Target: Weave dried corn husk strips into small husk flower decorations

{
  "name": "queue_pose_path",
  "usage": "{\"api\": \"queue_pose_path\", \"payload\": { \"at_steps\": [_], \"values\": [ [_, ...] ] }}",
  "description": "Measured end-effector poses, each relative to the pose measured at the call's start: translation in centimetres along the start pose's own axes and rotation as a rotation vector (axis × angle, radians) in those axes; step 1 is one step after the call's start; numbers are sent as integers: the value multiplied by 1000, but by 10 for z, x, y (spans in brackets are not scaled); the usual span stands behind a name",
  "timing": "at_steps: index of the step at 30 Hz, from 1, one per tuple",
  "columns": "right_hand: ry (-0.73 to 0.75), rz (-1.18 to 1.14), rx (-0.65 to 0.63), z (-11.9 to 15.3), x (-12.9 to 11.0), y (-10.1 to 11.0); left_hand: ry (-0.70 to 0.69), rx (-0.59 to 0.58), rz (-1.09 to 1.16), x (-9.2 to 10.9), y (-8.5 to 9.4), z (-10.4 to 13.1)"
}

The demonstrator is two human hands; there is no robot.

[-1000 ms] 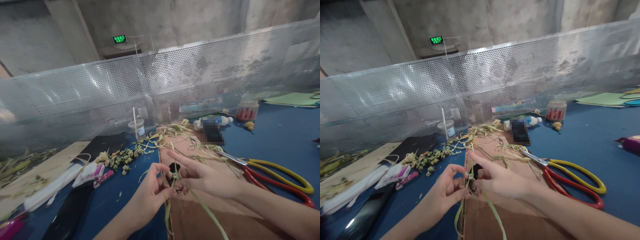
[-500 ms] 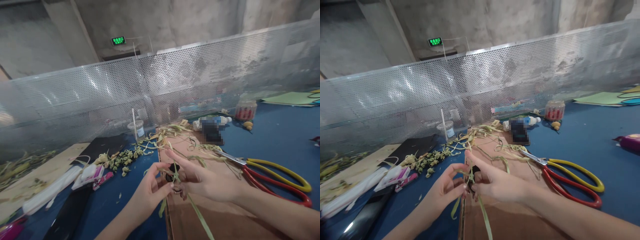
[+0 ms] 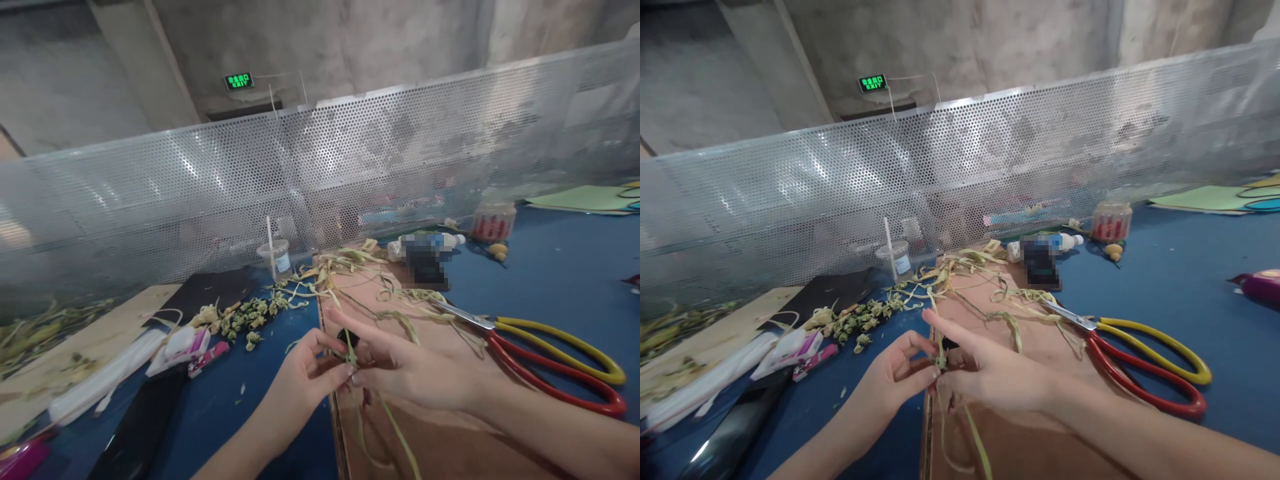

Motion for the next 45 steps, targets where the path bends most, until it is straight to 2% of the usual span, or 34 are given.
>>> {"api": "queue_pose_path", "payload": {
  "at_steps": [8, 17, 24, 28, 31, 36, 40, 45],
  "values": [
    [1, -26, -24, 1, 0, 4, 8, -20, 0, -1, 0, 1],
    [-69, -73, -23, 0, 2, 3, -27, -23, -9, 0, 0, 2],
    [-143, -121, -61, 2, 12, 4, -59, -40, -80, 0, 1, 3],
    [-113, -152, -46, 0, 10, 7, -57, -57, -49, 0, 1, 2],
    [-94, -184, 13, -1, 4, 9, -56, -54, -38, 1, 3, 1],
    [-192, -164, 198, -2, 7, 11, -54, -90, -16, 2, -2, 1],
    [-197, -86, 221, -7, 18, 8, -35, -162, 53, 1, -10, 3],
    [-146, -87, 241, -10, 28, 8, -3, -171, 63, -3, -10, 4]
  ]
}}
Point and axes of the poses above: each hand's wrist, its own z-axis away from the middle knuckle, its own y-axis out of the back of the hand, x = y × z, the point moved 7 cm from there along -z, towards the middle knuckle, and after that the axes turned 2 degrees about -z, right-handed, at the moved point
